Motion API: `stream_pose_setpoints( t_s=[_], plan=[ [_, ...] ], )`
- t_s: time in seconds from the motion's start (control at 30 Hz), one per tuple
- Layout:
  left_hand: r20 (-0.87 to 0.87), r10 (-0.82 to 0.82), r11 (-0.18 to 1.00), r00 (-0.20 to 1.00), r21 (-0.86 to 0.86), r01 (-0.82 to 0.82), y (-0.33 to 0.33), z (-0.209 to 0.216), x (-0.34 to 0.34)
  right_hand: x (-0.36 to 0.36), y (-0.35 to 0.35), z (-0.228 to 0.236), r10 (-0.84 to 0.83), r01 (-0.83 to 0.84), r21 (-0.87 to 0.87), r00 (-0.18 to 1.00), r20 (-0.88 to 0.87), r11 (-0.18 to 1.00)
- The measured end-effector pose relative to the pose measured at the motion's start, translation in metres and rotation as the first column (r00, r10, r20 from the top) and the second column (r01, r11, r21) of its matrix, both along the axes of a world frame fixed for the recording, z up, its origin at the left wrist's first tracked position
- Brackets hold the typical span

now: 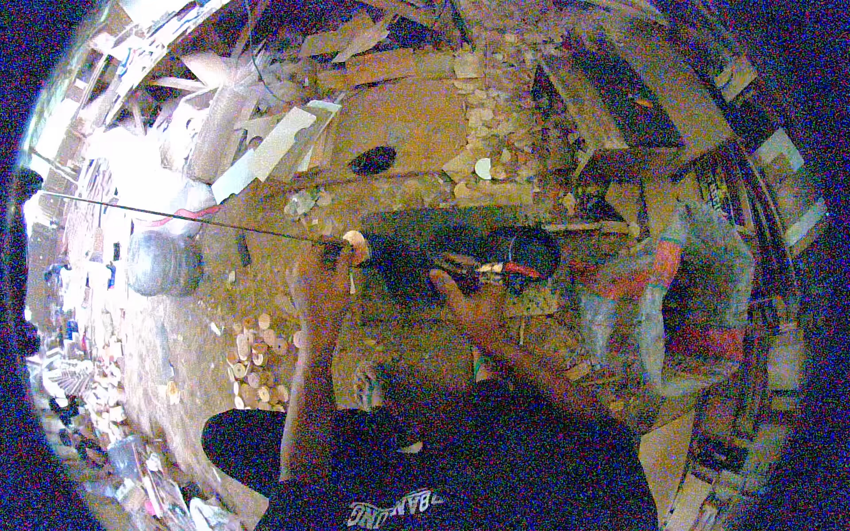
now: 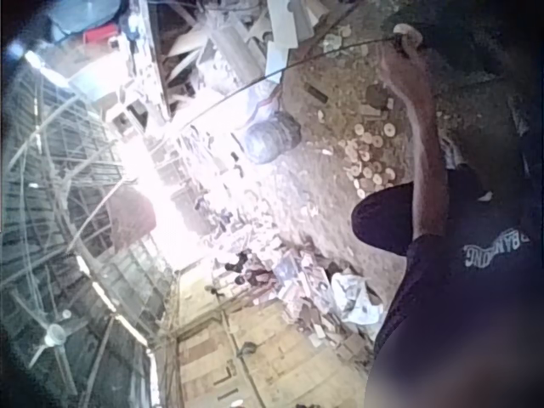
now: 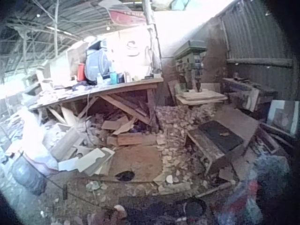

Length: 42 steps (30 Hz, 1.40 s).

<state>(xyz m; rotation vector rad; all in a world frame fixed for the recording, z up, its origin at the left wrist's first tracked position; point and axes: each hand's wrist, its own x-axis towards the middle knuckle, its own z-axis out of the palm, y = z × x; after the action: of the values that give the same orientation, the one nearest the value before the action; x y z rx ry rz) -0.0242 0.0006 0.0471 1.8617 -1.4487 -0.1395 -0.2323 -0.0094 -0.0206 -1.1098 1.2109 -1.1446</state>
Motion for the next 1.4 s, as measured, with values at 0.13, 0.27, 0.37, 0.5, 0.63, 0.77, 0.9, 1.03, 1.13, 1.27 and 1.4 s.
stream_pose_setpoints(
  t_s=[0.13, 0.27, 0.37, 0.5, 0.63, 0.77, 0.9, 1.03, 1.13, 1.27, 1.4],
  plan=[
    [0.069, -0.019, 0.999, 0.997, -0.034, 0.021, 0.002, 0.001, -0.008, 0.009, -0.030, 0.008, -0.164, 0.176, -0.169, 0.983, 0.087, 0.970],
    [-0.002, 0.018, 0.999, 1.000, 0.033, -0.018, 0.003, 0.004, -0.011, 0.008, -0.025, 0.008, -0.112, 0.109, -0.166, 0.994, -0.010, 0.980],
    [0.015, 0.062, 0.996, 0.998, 0.064, -0.063, 0.002, 0.005, -0.009, 0.002, 0.000, 0.007, 0.025, -0.025, -0.052, 1.000, 0.005, 0.998],
    [-0.005, 0.077, 0.995, 0.997, 0.063, -0.077, 0.000, 0.003, -0.010, 0.001, 0.003, 0.015, 0.001, -0.009, -0.109, 0.998, -0.071, 0.994],
    [0.102, 0.023, 0.997, 0.995, 0.072, -0.030, 0.001, 0.004, -0.013, 0.009, -0.030, 0.023, -0.163, 0.142, -0.205, 0.983, -0.088, 0.968],
    [-0.009, 0.022, 1.000, 1.000, 0.008, -0.021, 0.005, 0.006, -0.014, 0.007, -0.031, 0.017, -0.115, 0.100, -0.188, 0.991, -0.069, 0.977],
    [-0.021, 0.098, 0.993, 0.995, 0.070, -0.096, 0.002, 0.005, -0.008, 0.002, 0.003, 0.005, 0.055, -0.065, -0.087, 0.992, -0.110, 0.994],
    [-0.003, 0.072, 0.997, 0.997, -0.011, -0.072, 0.000, 0.001, -0.007, 0.002, 0.002, 0.008, 0.055, -0.056, -0.051, 0.998, -0.016, 0.997],
    [0.049, 0.060, 0.998, 0.997, 0.024, -0.062, 0.001, 0.001, -0.012, 0.004, -0.024, 0.014, -0.093, 0.075, -0.174, 0.991, -0.099, 0.982],
    [0.010, 0.060, 0.998, 0.998, -0.011, -0.060, 0.002, 0.004, -0.016, 0.007, -0.036, 0.007, -0.106, 0.095, -0.092, 0.987, -0.123, 0.991],
    [0.011, 0.091, 0.992, 0.996, 0.089, -0.092, 0.004, 0.004, -0.009, 0.004, -0.008, -0.011, -0.033, 0.023, -0.095, 0.993, -0.111, 0.995]
  ],
)
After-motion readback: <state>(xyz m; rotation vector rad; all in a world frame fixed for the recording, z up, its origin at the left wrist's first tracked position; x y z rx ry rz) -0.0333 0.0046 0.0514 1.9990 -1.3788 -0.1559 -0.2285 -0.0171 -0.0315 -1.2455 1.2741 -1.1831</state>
